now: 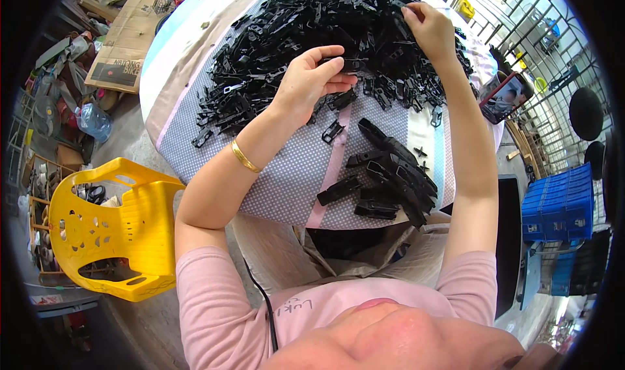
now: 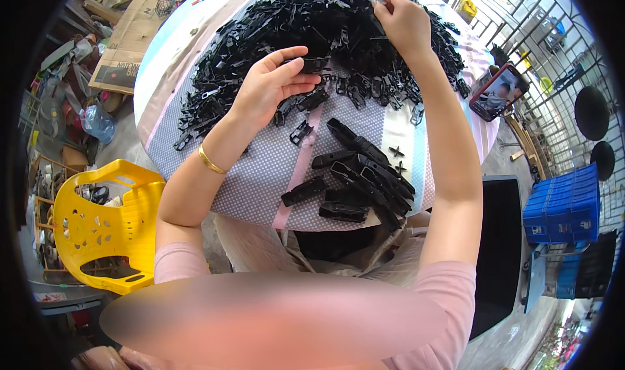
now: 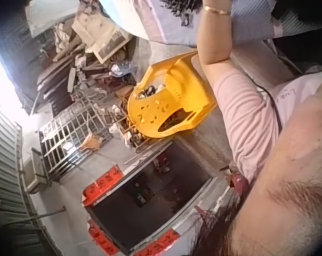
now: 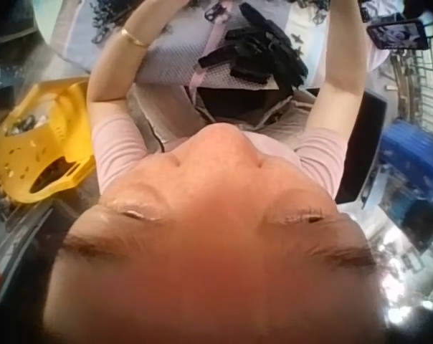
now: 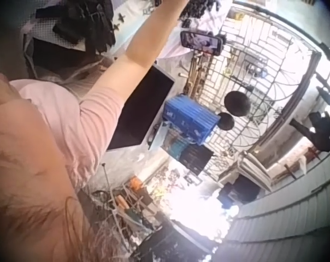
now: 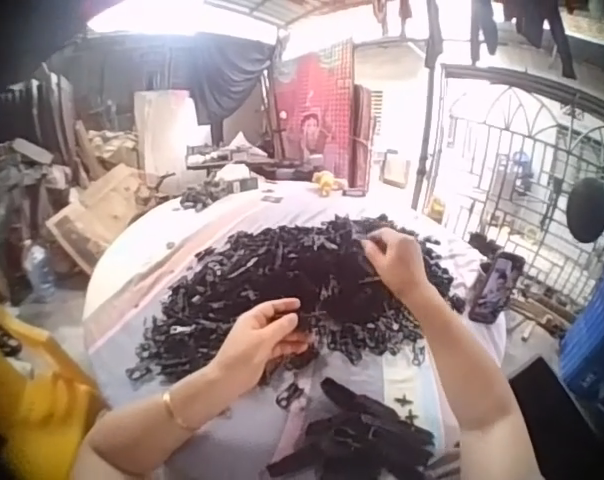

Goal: Assembling small black plastic components by snapping them together at a workstation.

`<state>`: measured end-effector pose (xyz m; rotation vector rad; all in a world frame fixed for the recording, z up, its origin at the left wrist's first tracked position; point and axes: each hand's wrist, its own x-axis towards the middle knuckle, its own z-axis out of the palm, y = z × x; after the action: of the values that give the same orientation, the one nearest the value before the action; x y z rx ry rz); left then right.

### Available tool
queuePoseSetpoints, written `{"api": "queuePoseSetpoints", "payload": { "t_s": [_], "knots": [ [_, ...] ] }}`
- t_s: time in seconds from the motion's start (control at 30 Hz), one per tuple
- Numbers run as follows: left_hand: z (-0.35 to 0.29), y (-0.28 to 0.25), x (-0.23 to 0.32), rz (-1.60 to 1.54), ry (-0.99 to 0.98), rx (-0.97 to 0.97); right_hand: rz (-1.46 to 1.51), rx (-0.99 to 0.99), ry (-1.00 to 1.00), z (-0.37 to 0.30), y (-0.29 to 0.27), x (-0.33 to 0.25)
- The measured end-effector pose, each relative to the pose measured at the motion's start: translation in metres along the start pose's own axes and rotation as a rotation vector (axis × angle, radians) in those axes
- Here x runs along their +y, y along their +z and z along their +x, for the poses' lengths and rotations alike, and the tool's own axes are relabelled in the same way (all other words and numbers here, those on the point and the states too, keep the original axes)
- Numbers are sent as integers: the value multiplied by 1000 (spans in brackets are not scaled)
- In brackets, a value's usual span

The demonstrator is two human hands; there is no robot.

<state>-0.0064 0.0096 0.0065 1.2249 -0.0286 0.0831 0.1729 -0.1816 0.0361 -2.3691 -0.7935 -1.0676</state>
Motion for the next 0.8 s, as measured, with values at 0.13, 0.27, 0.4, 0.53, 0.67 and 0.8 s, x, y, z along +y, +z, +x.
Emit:
{"api": "queuePoseSetpoints", "payload": {
  "t_s": [0.13,0.27,0.4,0.53,0.67,0.8],
  "knots": [
    [0,2,-3,17,-18,17,411,-196,89,-34,-4,-22],
    [2,2,-9,-6,-35,19,269,53,-170,-54,7,-25],
    [2,3,-11,-4,-53,29,440,24,-102,-62,2,-33],
    [3,2,-13,11,-52,44,969,-416,498,-68,-17,-50],
    [-1,8,-15,-51,-38,-2,891,-403,430,-75,-21,-69],
    [-2,10,-18,-37,11,-38,980,-491,526,-78,-22,-77]
  ]
}}
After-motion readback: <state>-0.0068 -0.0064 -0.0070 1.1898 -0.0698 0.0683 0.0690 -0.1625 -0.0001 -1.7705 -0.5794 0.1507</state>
